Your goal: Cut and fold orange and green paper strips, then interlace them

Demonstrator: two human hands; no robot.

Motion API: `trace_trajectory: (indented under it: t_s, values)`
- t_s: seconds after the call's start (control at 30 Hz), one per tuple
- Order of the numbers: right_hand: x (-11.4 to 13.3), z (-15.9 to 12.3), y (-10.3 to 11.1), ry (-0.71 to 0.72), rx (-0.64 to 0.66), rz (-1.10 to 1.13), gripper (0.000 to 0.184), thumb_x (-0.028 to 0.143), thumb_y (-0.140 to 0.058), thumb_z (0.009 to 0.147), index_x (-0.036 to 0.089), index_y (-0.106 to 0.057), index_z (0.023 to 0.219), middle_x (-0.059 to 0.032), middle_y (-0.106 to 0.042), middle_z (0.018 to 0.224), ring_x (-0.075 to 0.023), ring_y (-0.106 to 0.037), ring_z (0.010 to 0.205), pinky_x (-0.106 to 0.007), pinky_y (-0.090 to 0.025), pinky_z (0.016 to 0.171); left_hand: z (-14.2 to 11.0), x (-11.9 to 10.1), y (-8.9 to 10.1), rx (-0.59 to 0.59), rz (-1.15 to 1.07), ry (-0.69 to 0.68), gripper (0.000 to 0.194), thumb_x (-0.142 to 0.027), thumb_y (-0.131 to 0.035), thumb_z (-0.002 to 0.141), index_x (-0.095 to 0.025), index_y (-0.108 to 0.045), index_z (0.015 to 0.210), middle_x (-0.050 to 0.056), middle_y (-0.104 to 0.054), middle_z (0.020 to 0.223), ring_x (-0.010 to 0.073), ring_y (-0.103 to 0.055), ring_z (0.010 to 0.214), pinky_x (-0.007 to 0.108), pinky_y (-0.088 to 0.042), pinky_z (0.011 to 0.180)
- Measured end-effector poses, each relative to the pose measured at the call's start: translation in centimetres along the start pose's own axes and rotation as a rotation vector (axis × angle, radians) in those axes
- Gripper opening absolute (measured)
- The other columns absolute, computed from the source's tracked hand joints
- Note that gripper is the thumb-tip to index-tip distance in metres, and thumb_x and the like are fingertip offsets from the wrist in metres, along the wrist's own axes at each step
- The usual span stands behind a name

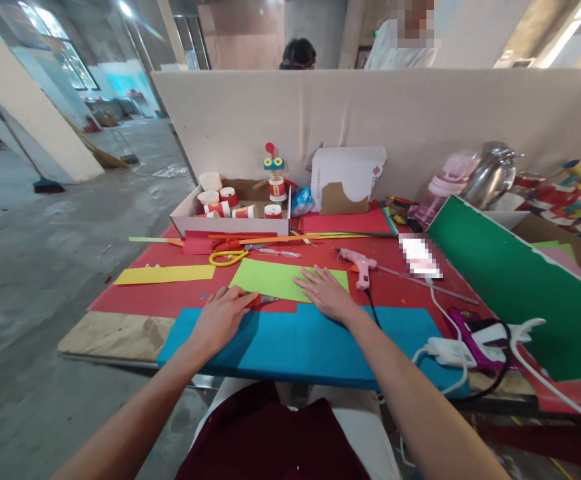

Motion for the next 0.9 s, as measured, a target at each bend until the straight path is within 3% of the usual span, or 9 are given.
trace_trajectory:
  t_s: [0.47,0.73,0.9]
  values:
    - [0.1,0.5,-0.9,0.007,-0.037,-0.03,0.051,0.047,-0.021,0.1,0.034,-0.039,0.147,0.0008,-0.028,0.158,-0.0302,-0.016,0.147,-0.054,-0.016,0.118,0.0,-1.2,-0.1,0.028,0.079,-0.001,0.042,-0.021,-0.036,0.097,-0.028,-0.051,0.135,0.009,-0.057,0.117,0.0264,-0.05,0.107,0.039,-0.043,0.088]
    - [3.4,3.3,-1.4,-0.001,-0.046,0.022,0.049,0.045,-0.024,0.101,0.036,-0.036,0.148,0.0024,-0.024,0.159,-0.0301,-0.012,0.147,-0.055,-0.012,0.119,-0.9,2.1,0.7,0.015,0.072,0.089,0.042,-0.02,-0.038,0.096,-0.032,-0.055,0.133,0.008,-0.057,0.117,0.0259,-0.05,0.109,0.038,-0.043,0.087]
    - [3.2,4.1,-1.3,0.014,-0.039,0.072,0.049,0.045,-0.025,0.1,0.034,-0.039,0.146,0.0013,-0.025,0.159,-0.0317,-0.014,0.147,-0.056,-0.014,0.118,-1.0,3.6,0.5,0.005,0.044,0.118,0.044,-0.019,-0.038,0.096,-0.03,-0.053,0.135,0.008,-0.057,0.117,0.025,-0.05,0.109,0.037,-0.043,0.09]
Point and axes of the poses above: each hand's wrist, its own z-axis towards the middle knuckle, its own y-axis out of the back of the hand, x = y × z, the point moved 9 cm from there along z, towards the middle knuckle
